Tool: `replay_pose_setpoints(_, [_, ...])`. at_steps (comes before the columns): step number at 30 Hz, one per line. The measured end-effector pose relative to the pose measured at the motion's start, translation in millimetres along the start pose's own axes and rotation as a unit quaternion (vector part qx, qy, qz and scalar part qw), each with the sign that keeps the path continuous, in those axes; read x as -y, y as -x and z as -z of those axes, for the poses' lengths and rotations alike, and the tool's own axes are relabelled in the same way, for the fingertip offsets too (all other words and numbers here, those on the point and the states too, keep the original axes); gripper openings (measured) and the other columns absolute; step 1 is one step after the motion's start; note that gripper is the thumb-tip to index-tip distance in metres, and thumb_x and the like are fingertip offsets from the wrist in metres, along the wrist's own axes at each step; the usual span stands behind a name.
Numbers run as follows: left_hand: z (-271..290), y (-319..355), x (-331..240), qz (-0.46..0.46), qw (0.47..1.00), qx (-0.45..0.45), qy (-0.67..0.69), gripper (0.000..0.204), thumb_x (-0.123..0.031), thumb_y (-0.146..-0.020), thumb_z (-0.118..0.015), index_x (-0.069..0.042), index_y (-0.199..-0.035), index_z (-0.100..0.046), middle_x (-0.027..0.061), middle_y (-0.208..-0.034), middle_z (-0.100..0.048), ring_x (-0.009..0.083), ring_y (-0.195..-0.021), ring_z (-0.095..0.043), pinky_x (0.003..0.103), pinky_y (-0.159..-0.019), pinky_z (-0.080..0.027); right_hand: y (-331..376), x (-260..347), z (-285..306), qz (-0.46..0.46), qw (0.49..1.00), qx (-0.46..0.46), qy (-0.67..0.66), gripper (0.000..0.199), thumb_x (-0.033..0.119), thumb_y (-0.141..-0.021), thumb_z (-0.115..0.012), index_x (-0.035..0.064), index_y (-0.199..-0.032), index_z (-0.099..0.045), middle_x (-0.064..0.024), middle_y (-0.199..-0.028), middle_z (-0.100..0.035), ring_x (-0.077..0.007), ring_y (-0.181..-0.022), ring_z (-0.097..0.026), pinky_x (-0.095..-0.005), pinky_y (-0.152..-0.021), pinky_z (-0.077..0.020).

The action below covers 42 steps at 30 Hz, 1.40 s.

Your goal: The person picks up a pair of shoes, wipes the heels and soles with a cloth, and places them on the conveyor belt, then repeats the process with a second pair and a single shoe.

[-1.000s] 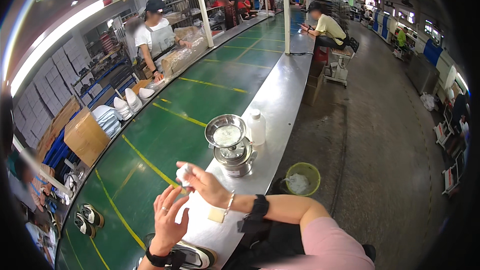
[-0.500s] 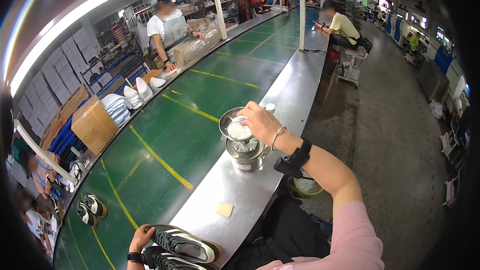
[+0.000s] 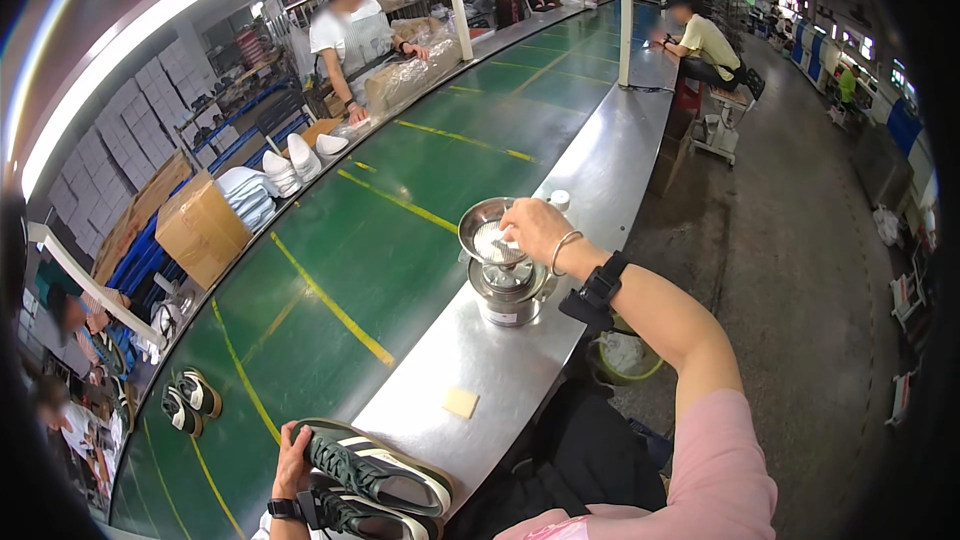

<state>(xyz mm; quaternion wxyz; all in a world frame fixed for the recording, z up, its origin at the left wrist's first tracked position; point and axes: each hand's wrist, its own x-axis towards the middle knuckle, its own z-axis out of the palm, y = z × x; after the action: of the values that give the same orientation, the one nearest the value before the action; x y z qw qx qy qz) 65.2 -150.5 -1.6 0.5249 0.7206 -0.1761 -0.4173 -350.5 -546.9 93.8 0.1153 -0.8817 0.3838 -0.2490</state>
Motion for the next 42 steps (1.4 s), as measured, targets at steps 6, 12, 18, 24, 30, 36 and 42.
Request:
replay_pose_setpoints(6, [-23,29,-41,-0.159,0.985,-0.064,0.016,0.038,-0.018,-0.084,-0.074,-0.005,-0.113,-0.053,0.0037,-0.097,-0.058,0.0131,-0.089,-0.056,0.027,-0.08,-0.047,6,4,-18,-0.015,1.0,0.008,0.021,0.016,0.013,-0.087,-0.066,0.0037,-0.096,-0.075,-0.016,-0.094,-0.066,-0.0325,-0.093,-0.067,-0.0403,-0.087,-0.0531])
replay_pose_setpoints(12, [-14,50,-102,-0.364,0.915,-0.156,-0.082,0.039,-0.008,-0.081,-0.076,-0.004,-0.112,-0.053,0.0036,-0.102,-0.056,0.0126,-0.092,-0.056,0.026,-0.084,-0.046,7,15,-29,-0.033,0.999,-0.008,0.013,0.015,0.013,-0.087,-0.067,0.0039,-0.093,-0.075,-0.0154,-0.096,-0.067,-0.0323,-0.092,-0.067,-0.04,-0.087,-0.0536])
replay_pose_setpoints(18, [-28,42,-106,-0.438,0.853,-0.257,-0.119,0.041,-0.007,-0.083,-0.078,0.0,-0.116,-0.055,0.006,-0.107,-0.058,0.0147,-0.096,-0.057,0.027,-0.088,-0.046,-7,6,-26,0.002,1.0,-0.012,0.007,0.014,0.012,-0.086,-0.066,0.0045,-0.094,-0.074,-0.0155,-0.095,-0.066,-0.0344,-0.093,-0.065,-0.0425,-0.086,-0.0522])
replay_pose_setpoints(24, [-35,20,-108,-0.477,0.786,-0.331,-0.212,0.045,-0.013,-0.08,-0.082,0.003,-0.116,-0.059,0.0104,-0.11,-0.061,0.0225,-0.103,-0.058,0.032,-0.096,-0.044,0,-4,-27,0.014,0.999,-0.051,0.014,0.013,0.01,-0.084,-0.068,0.0033,-0.094,-0.073,-0.0144,-0.092,-0.066,-0.0332,-0.09,-0.065,-0.0409,-0.085,-0.051])
replay_pose_setpoints(30, [-22,8,-96,-0.478,0.791,-0.338,-0.179,0.04,-0.012,-0.08,-0.081,0.001,-0.112,-0.06,0.0095,-0.107,-0.063,0.0213,-0.097,-0.06,0.031,-0.091,-0.047,31,92,-45,0.035,0.967,-0.231,-0.1,0.015,0.002,-0.084,-0.069,0.0052,-0.098,-0.073,-0.0113,-0.095,-0.069,-0.0264,-0.085,-0.067,-0.0337,-0.074,-0.0535])
replay_pose_setpoints(36, [-13,4,-88,-0.484,0.777,-0.354,-0.192,0.039,-0.016,-0.081,-0.082,-0.001,-0.111,-0.061,0.0093,-0.102,-0.063,0.0209,-0.093,-0.062,0.031,-0.087,-0.049,131,180,-166,0.211,0.949,-0.003,-0.233,0.024,0.002,-0.077,-0.075,0.0081,-0.1,-0.072,-0.0092,-0.099,-0.068,-0.026,-0.091,-0.068,-0.0363,-0.077,-0.0571])
replay_pose_setpoints(42, [-16,2,-90,-0.495,0.768,-0.361,-0.188,0.041,-0.018,-0.079,-0.082,-0.002,-0.111,-0.062,0.0115,-0.1,-0.064,0.0245,-0.09,-0.064,0.034,-0.084,-0.051,139,254,-242,0.293,0.917,0.037,-0.267,0.022,-0.002,-0.079,-0.069,0.004,-0.1,-0.07,-0.0137,-0.103,-0.069,-0.0312,-0.089,-0.069,-0.0383,-0.076,-0.0561])
